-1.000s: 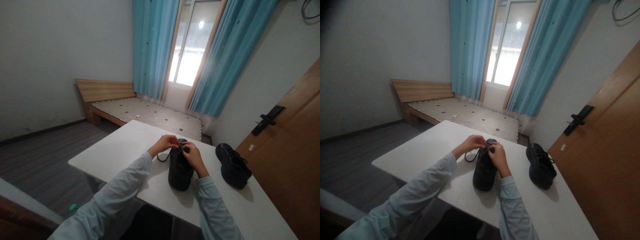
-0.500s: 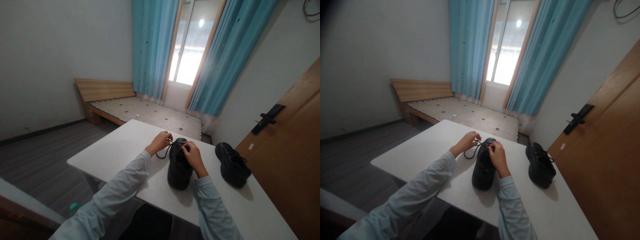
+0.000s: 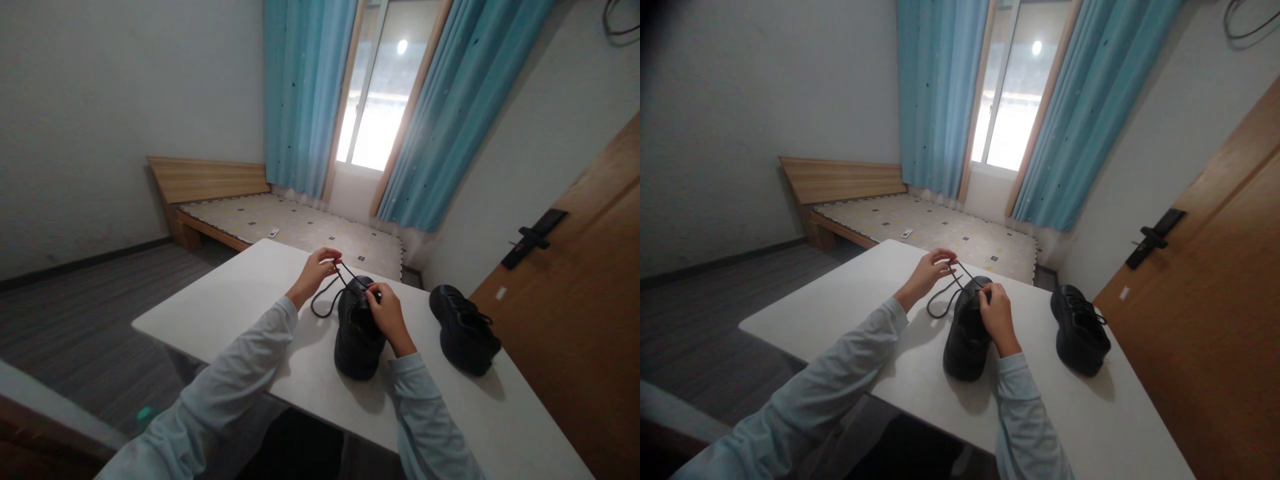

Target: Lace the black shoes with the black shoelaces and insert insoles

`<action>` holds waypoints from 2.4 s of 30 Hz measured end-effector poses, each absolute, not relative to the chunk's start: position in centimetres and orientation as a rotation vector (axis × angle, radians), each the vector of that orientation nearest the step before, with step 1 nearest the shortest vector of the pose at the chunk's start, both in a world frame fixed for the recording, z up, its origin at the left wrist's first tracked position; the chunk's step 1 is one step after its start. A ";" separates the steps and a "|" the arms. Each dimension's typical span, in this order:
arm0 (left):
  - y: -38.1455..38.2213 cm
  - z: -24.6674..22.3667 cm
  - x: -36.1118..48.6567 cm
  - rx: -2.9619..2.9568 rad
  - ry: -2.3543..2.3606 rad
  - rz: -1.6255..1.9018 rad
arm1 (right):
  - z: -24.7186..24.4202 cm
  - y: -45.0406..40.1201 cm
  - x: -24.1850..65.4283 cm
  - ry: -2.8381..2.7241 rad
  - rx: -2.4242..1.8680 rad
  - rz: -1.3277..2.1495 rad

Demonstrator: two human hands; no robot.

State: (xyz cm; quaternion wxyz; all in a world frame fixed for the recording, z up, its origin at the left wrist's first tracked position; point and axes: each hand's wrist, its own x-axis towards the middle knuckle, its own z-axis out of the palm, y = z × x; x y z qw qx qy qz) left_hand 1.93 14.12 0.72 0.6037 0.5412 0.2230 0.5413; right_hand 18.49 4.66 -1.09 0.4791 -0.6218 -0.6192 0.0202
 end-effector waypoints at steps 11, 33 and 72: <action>14.4 -0.1 1.0 1.634 0.833 0.958 | -0.1 4.4 19.9 -1.231 -1.452 0.081; 11.1 0.2 3.5 2.260 0.304 0.820 | 2.4 3.1 23.8 -0.583 -0.885 0.282; 11.1 0.7 3.0 2.660 0.304 0.827 | 2.1 2.5 27.6 -0.480 -0.698 0.462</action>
